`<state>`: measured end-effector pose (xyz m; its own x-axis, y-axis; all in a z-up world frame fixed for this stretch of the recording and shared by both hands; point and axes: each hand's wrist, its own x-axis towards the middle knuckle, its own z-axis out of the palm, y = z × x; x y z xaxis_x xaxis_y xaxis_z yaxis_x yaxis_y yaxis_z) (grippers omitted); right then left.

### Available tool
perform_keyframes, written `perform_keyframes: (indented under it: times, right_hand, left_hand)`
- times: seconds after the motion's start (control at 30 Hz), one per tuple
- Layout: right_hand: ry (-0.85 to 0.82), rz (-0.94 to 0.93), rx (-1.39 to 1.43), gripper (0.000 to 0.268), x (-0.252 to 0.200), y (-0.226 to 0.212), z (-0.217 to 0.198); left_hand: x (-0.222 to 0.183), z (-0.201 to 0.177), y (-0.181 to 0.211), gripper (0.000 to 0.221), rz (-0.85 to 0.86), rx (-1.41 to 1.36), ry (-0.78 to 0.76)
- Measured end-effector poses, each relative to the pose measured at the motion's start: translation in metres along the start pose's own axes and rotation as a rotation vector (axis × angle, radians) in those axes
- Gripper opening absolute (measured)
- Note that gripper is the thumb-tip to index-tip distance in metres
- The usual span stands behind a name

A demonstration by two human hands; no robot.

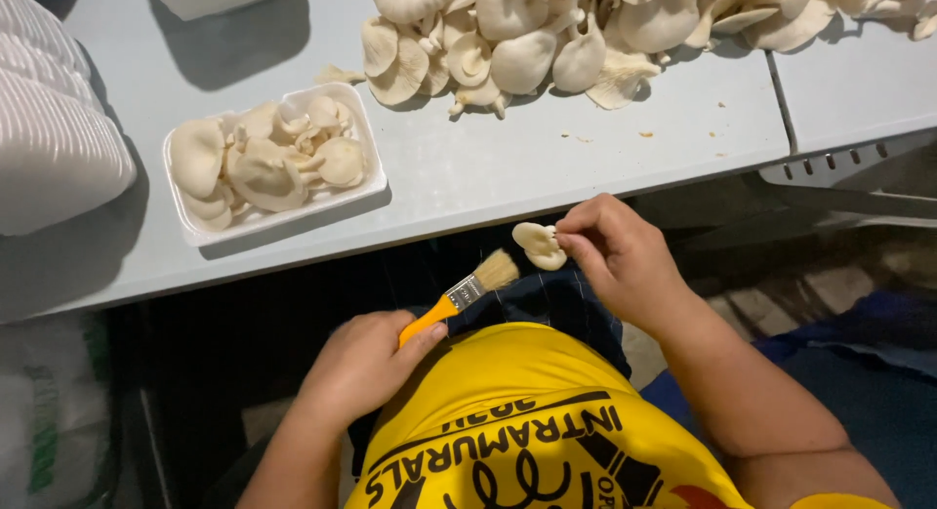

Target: The person uses a brush to clean oyster mushrooms from a large pile on a table and arranges them into foam trays, then places a tray on a scale.

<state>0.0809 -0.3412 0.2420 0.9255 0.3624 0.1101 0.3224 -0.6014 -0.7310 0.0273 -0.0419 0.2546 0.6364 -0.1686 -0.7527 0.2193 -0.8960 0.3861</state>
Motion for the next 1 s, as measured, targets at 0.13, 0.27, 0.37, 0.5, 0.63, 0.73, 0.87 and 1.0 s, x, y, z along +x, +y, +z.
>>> perform_keyframes:
  times: [0.13,0.27,0.37,0.5,0.63,0.73,0.87,1.0]
  right_hand:
    - [-0.04,-0.038,-0.005,0.006,-0.001,0.006,0.017]
    - [0.04,0.004,0.093,0.005,0.0,0.001,0.027]
    - [0.045,0.044,0.192,0.004,0.001,0.001,0.022]
    - [0.067,0.069,0.184,0.004,-0.001,0.006,0.018]
    - [0.045,0.031,0.049,0.005,-0.001,0.013,0.018]
    - [0.028,-0.013,0.024,0.006,-0.003,0.004,0.024]
    - [0.047,0.02,0.195,0.003,-0.002,-0.002,0.028]
    - [0.089,0.056,0.38,0.004,-0.003,0.0,0.021]
  left_hand:
    - [-0.005,-0.01,0.01,0.057,0.044,0.051,-0.034]
    - [-0.009,-0.021,0.024,0.059,0.088,-0.098,0.0]
    - [-0.004,-0.022,0.025,0.062,0.057,-0.085,0.004]
    - [0.004,-0.018,0.017,0.062,0.041,-0.036,0.023]
    - [-0.009,-0.024,0.02,0.061,0.047,-0.05,-0.003]
    - [-0.012,-0.022,0.021,0.057,0.067,-0.108,0.017]
    - [-0.004,-0.019,0.021,0.06,0.052,-0.037,0.049]
    - [0.011,-0.011,0.006,0.058,0.016,0.001,0.051]
